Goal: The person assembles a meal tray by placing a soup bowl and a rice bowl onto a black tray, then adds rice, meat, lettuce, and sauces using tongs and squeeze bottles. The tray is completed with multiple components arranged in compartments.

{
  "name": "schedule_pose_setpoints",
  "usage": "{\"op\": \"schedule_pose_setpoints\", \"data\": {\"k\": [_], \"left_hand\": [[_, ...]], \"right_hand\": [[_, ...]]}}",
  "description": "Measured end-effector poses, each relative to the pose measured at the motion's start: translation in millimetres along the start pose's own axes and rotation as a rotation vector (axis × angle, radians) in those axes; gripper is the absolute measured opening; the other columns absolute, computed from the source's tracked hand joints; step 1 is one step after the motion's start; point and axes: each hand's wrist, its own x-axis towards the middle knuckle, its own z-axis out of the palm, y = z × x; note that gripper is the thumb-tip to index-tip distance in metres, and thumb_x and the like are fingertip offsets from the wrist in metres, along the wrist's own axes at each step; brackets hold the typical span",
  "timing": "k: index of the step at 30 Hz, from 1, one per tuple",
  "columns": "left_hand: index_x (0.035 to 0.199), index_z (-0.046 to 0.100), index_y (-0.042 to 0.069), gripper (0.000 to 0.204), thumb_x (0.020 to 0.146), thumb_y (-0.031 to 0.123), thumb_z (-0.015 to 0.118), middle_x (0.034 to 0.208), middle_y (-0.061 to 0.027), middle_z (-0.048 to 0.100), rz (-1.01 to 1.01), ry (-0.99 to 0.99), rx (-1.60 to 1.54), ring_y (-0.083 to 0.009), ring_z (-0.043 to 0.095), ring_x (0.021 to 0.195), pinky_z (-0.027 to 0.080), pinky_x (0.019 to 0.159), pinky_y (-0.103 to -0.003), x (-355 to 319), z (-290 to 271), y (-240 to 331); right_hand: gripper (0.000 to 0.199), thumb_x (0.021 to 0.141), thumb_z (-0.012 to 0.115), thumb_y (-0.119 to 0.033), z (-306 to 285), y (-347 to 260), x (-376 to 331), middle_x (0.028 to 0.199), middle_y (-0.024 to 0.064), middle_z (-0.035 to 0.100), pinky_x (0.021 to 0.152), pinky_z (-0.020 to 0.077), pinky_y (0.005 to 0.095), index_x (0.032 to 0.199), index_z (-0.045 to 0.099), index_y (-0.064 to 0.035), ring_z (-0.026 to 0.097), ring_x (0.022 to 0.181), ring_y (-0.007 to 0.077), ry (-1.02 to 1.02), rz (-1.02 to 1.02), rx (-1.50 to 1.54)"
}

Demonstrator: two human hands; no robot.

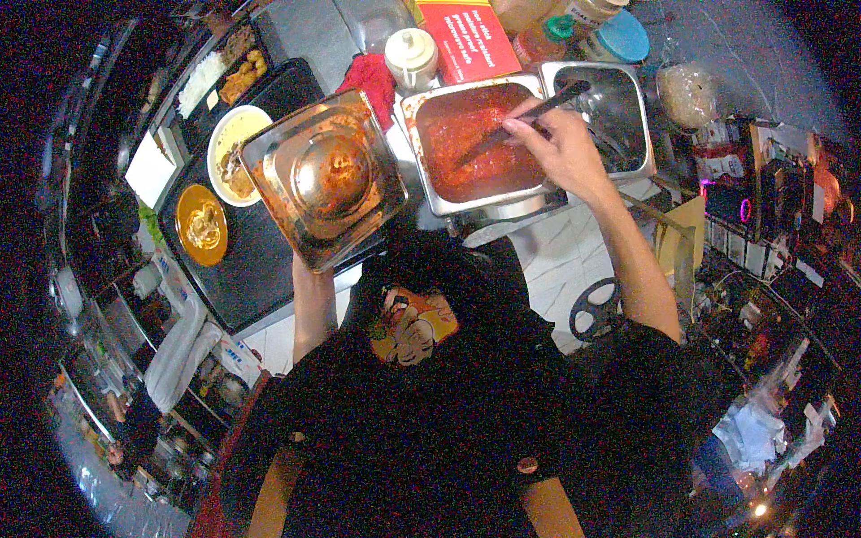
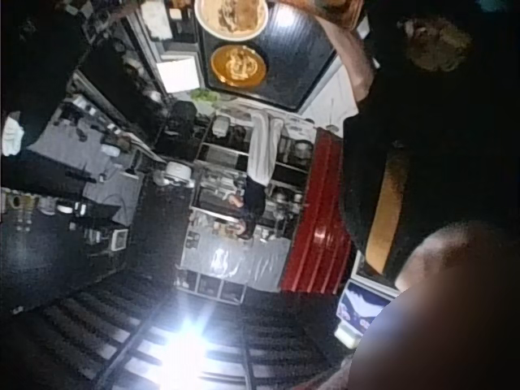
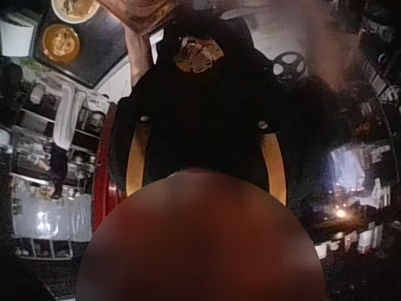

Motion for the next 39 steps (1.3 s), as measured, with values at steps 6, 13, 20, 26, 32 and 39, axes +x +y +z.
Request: {"op": "schedule_pose_setpoints", "data": {"k": [6, 13, 20, 26, 32, 39], "left_hand": [[0.147, 0.038, 0.008, 0.060, 0.103, 0.048, 0.039, 0.146, -0.0158, 0.047, 0.000, 0.000, 0.018, -0.0323, 0.052, 0.129, 0.044, 0.108, -0.052, 0, -1, 0], [0.147, 0.039, 0.008, 0.059, 0.103, 0.048, 0.039, 0.146, -0.0157, 0.047, -0.005, -0.011, 0.044, -0.0322, 0.052, 0.129, 0.044, 0.108, -0.051, -3, -1, 0], [0.147, 0.039, 0.008, 0.059, 0.103, 0.048, 0.039, 0.146, -0.0156, 0.047, 0.012, -0.025, 0.051, -0.0321, 0.052, 0.129, 0.044, 0.108, -0.051, 6, -1, 3], [0.147, 0.039, 0.008, 0.059, 0.103, 0.047, 0.039, 0.145, -0.0156, 0.047, 0.012, -0.038, 0.062, -0.0319, 0.052, 0.128, 0.044, 0.108, -0.051, 12, 0, 4], [0.147, 0.039, 0.008, 0.058, 0.103, 0.047, 0.039, 0.145, -0.0155, 0.048, 0.012, -0.046, 0.075, -0.0318, 0.052, 0.128, 0.044, 0.108, -0.051, 18, -1, 7], [0.147, 0.040, 0.008, 0.058, 0.103, 0.047, 0.039, 0.145, -0.0154, 0.048, 0.019, -0.054, 0.077, -0.0317, 0.052, 0.128, 0.044, 0.108, -0.051, 23, -1, 10]], "right_hand": [[0.022, 0.098, 0.062, -0.016, -30, -5, -19, 0.091, 0.0086, 0.070, 0.076, 0.0557, 0.0284, 0.105, 0.066, 0.0041, 0.071, 0.083, 0.0167, 0.160, 0.144, 0.206], [0.019, 0.095, 0.064, -0.013, -36, -15, -26, 0.093, 0.0100, 0.071, 0.074, 0.0517, 0.0286, 0.100, 0.069, 0.0042, 0.068, 0.079, 0.0177, 0.235, 0.015, -0.145], [0.019, 0.093, 0.065, -0.014, -21, -31, -30, 0.092, 0.0132, 0.071, 0.072, 0.0514, 0.0317, 0.097, 0.070, 0.0038, 0.069, 0.079, 0.0233, 0.231, -0.003, -0.221], [0.020, 0.091, 0.067, -0.016, -24, -30, -24, 0.092, 0.0130, 0.070, 0.071, 0.0513, 0.0329, 0.096, 0.070, 0.0033, 0.069, 0.079, 0.0250, 0.150, 0.007, -0.291], [0.020, 0.091, 0.067, -0.016, -14, -23, -19, 0.096, 0.0127, 0.071, 0.067, 0.0503, 0.0332, 0.092, 0.071, 0.0033, 0.068, 0.078, 0.0238, 0.123, -0.092, -0.240], [0.022, 0.092, 0.066, -0.018, -17, -17, -19, 0.101, 0.0108, 0.071, 0.068, 0.0501, 0.0322, 0.095, 0.071, 0.0027, 0.066, 0.077, 0.0227, 0.057, -0.038, -0.198]]}}
